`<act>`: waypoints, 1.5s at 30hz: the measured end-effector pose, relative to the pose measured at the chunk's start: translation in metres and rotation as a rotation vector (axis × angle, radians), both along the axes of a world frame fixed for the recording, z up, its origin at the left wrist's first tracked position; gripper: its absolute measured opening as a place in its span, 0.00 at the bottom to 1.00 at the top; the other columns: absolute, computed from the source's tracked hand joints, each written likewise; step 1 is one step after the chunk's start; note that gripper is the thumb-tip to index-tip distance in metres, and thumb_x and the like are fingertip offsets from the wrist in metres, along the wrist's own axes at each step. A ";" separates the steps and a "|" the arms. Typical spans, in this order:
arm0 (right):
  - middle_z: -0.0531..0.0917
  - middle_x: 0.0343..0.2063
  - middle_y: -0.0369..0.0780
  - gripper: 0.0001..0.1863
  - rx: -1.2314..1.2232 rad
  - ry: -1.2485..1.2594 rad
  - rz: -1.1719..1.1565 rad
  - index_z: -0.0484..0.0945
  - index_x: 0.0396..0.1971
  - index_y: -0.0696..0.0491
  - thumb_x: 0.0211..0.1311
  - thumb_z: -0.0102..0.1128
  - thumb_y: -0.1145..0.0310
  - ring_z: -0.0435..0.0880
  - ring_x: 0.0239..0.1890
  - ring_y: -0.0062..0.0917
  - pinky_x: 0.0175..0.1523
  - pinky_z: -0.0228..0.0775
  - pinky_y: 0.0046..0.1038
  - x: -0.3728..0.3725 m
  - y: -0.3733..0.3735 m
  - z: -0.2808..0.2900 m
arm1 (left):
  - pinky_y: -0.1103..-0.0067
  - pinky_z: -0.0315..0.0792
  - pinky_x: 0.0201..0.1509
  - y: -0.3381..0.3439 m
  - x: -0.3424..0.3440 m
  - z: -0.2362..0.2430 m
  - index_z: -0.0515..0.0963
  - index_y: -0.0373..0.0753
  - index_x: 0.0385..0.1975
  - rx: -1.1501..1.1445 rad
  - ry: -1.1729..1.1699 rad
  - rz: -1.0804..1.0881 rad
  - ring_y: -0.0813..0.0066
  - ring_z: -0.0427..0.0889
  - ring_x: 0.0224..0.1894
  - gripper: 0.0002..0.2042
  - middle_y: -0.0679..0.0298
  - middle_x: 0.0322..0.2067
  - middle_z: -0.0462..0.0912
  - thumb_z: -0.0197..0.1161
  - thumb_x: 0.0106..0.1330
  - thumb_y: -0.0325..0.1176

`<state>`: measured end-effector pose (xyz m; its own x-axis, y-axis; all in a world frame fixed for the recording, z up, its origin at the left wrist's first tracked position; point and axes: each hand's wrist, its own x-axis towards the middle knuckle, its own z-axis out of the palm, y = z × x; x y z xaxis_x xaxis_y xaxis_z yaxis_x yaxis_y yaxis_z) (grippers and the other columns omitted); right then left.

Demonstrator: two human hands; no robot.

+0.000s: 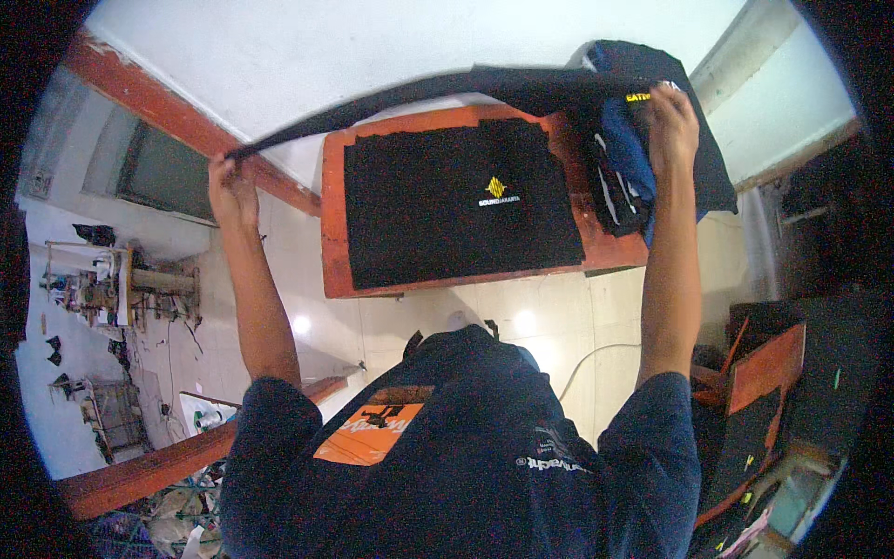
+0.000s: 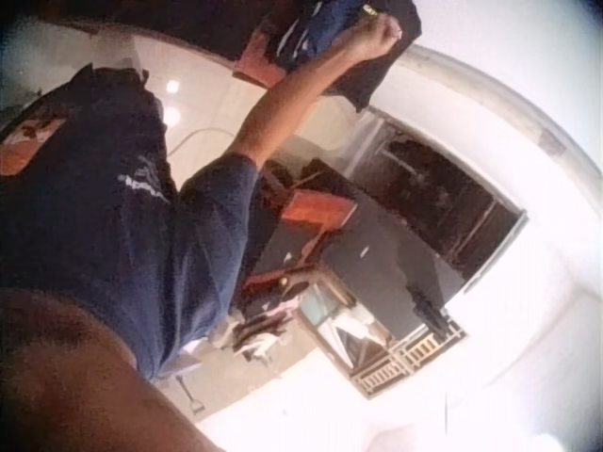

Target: The person uses a heat press machine to apply a logo onto black t-shirts. They place a t-shirt on the press, cover it with a white sheet, and lower the heated press head. After a few seconds, they lift the press, remove the sheet, and inspect the shirt before moving it to a table. The process is repeated for multiple shirts.

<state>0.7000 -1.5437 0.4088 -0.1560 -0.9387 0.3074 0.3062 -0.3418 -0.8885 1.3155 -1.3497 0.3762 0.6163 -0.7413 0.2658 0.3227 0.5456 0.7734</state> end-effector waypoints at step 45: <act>0.85 0.31 0.48 0.16 1.567 1.173 -0.190 0.84 0.25 0.55 0.53 0.55 0.58 0.84 0.37 0.41 0.44 0.76 0.40 -0.158 0.842 -0.469 | 0.67 0.71 0.55 0.196 -0.245 -0.378 0.79 0.34 0.47 0.773 -1.376 -0.476 0.55 0.79 0.49 0.16 0.49 0.47 0.81 0.60 0.64 0.36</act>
